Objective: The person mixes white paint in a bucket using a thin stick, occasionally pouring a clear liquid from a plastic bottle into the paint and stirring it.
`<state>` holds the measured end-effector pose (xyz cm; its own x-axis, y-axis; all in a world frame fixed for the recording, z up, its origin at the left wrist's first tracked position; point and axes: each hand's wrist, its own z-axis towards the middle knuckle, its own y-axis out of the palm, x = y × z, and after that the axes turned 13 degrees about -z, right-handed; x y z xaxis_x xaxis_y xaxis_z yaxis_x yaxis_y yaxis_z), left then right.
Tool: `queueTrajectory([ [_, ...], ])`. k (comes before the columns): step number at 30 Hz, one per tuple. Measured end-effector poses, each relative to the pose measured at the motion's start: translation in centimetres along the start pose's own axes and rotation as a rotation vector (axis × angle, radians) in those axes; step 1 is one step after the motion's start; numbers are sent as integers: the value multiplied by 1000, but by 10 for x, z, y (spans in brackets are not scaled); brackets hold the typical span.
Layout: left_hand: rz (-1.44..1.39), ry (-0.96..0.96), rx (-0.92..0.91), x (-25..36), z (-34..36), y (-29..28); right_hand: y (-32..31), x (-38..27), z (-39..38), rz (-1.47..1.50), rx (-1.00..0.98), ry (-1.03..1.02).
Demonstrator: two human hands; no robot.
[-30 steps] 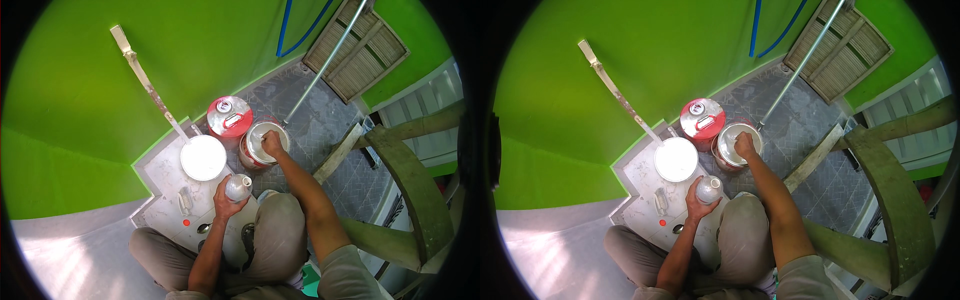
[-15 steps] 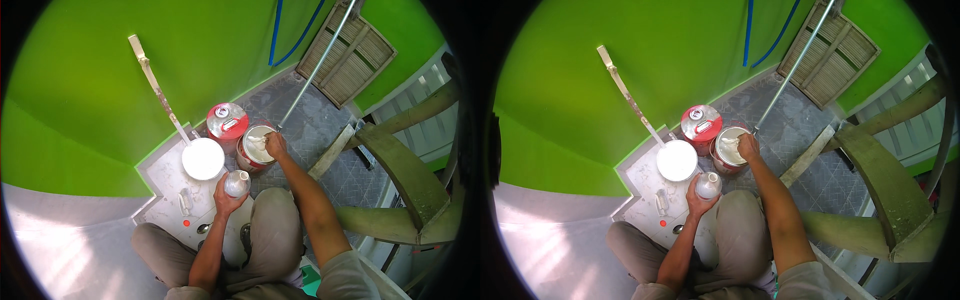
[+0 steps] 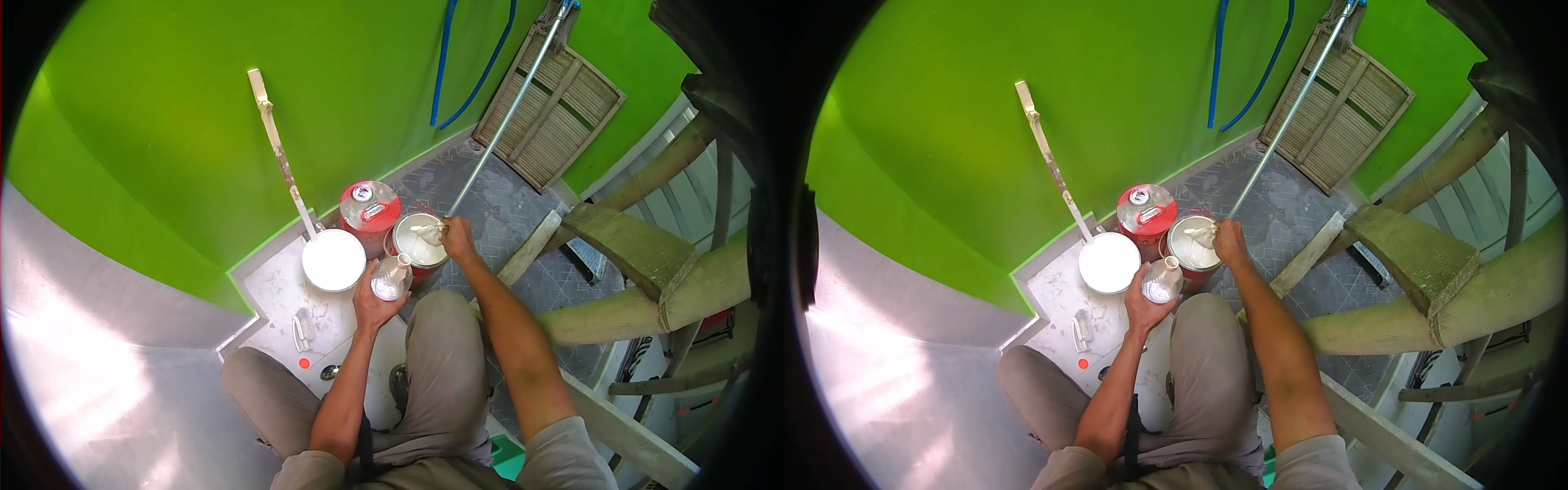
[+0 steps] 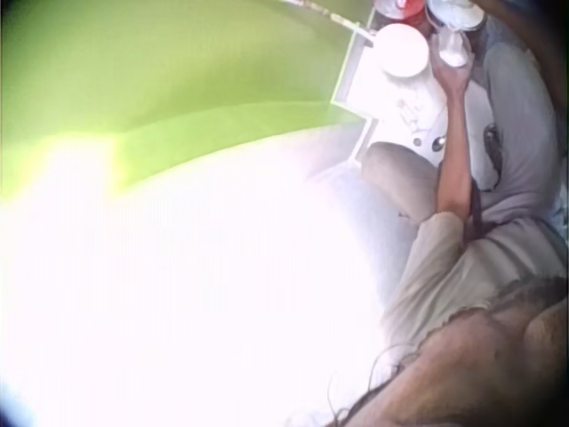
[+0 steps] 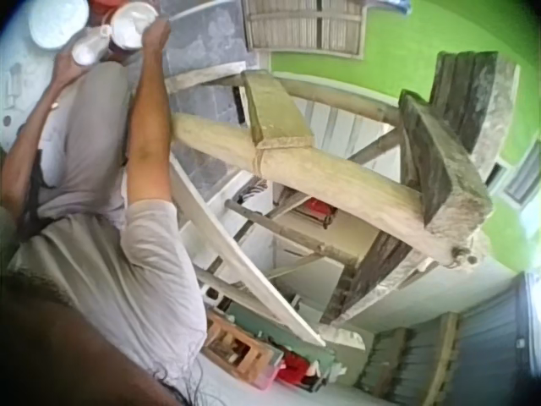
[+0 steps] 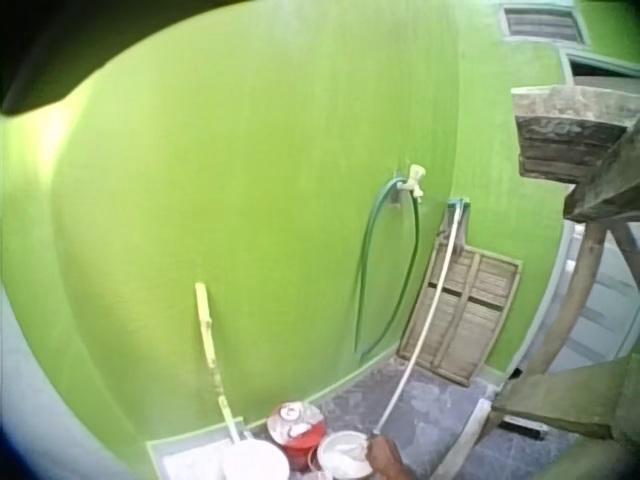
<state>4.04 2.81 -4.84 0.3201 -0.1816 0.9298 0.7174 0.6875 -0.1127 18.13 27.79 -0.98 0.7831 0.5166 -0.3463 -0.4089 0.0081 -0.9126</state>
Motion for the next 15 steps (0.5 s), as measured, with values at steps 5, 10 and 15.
queueTrajectory([
  [5, 5, -36, 7, 10, 14, 7, -30, -19, -6, 49, 121, -2],
  [10, -46, -4, -2, 23, 32, 9, -65, -45, -10, 71, 192, 3],
  [15, -40, -44, -59, 32, 41, 7, -92, -55, -12, 73, 212, -23],
])
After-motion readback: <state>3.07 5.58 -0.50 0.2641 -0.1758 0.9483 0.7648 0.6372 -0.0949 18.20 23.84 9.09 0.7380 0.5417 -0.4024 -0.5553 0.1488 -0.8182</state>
